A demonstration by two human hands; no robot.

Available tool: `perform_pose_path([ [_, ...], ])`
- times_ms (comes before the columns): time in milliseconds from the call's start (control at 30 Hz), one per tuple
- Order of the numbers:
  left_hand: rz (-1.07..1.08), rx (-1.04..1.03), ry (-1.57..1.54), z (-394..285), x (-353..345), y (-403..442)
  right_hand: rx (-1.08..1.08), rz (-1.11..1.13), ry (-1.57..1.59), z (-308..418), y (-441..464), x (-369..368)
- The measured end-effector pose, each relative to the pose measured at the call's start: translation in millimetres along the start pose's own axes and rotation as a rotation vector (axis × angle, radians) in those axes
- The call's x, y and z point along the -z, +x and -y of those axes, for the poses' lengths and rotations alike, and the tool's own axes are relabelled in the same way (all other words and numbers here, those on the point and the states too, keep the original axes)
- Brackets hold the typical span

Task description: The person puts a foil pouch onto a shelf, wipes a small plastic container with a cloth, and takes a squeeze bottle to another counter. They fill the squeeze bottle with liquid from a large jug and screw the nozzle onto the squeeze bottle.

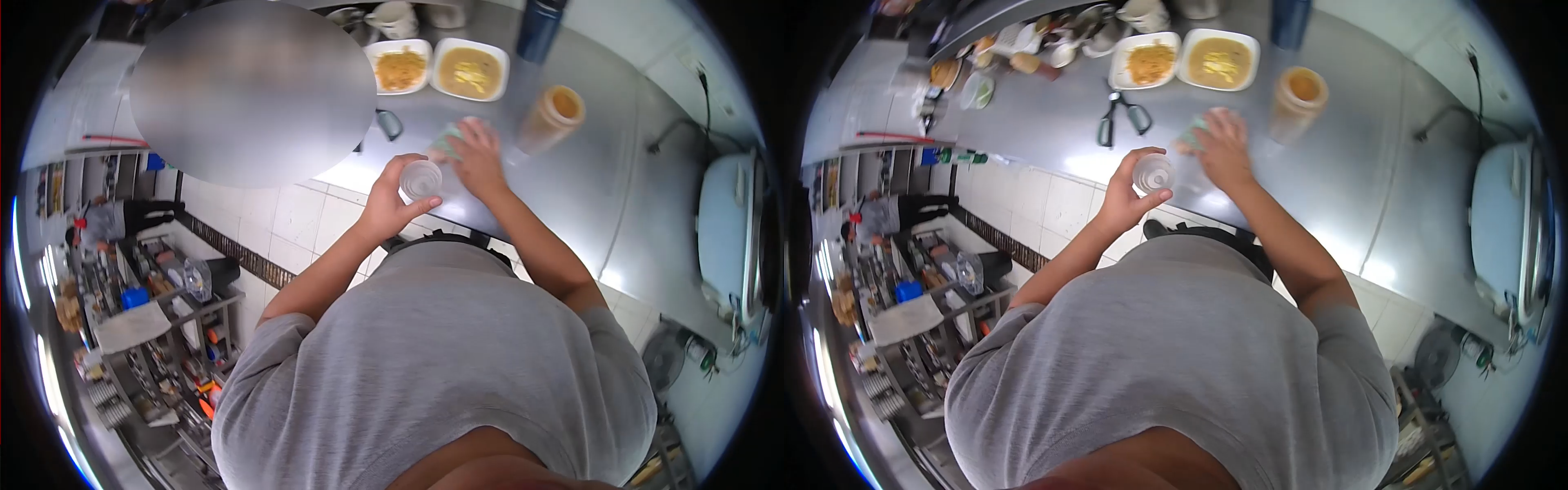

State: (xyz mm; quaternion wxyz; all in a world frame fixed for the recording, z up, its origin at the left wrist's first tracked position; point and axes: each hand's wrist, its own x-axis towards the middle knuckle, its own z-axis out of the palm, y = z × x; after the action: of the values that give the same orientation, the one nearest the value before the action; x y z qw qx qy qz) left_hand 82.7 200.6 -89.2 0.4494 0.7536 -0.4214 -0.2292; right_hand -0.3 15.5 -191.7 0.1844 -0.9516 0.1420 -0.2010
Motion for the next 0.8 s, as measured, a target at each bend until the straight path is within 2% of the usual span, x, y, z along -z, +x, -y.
perform_pose_path([
  [100,-0.110,0.126,-0.015,37,46,-36,0.123,0.065,-0.046,21,-24,-27],
  [200,-0.192,0.165,-0.008,69,99,-76,0.257,0.482,0.312,60,-14,-36],
  [233,-0.218,0.177,-0.020,87,116,-91,0.210,0.395,0.243,68,-3,-44],
  [300,-0.261,0.211,-0.038,116,152,-118,0.010,0.031,0.172,73,36,-55],
  [367,-0.312,0.260,-0.057,139,184,-147,0.004,-0.234,-0.090,57,82,-72],
  [467,-0.391,0.277,-0.034,148,228,-180,-0.189,0.065,-0.331,45,86,-87],
  [567,-0.494,0.291,-0.074,185,261,-214,-0.535,0.221,-0.391,63,82,-68],
  [667,-0.543,0.381,-0.115,204,284,-233,-0.483,0.053,-0.461,120,97,-74],
  [767,-0.498,0.348,-0.124,202,302,-235,-0.569,0.086,-0.185,168,124,-131],
  [800,-0.488,0.319,-0.024,217,308,-240,-0.583,0.098,-0.357,188,127,-145],
])
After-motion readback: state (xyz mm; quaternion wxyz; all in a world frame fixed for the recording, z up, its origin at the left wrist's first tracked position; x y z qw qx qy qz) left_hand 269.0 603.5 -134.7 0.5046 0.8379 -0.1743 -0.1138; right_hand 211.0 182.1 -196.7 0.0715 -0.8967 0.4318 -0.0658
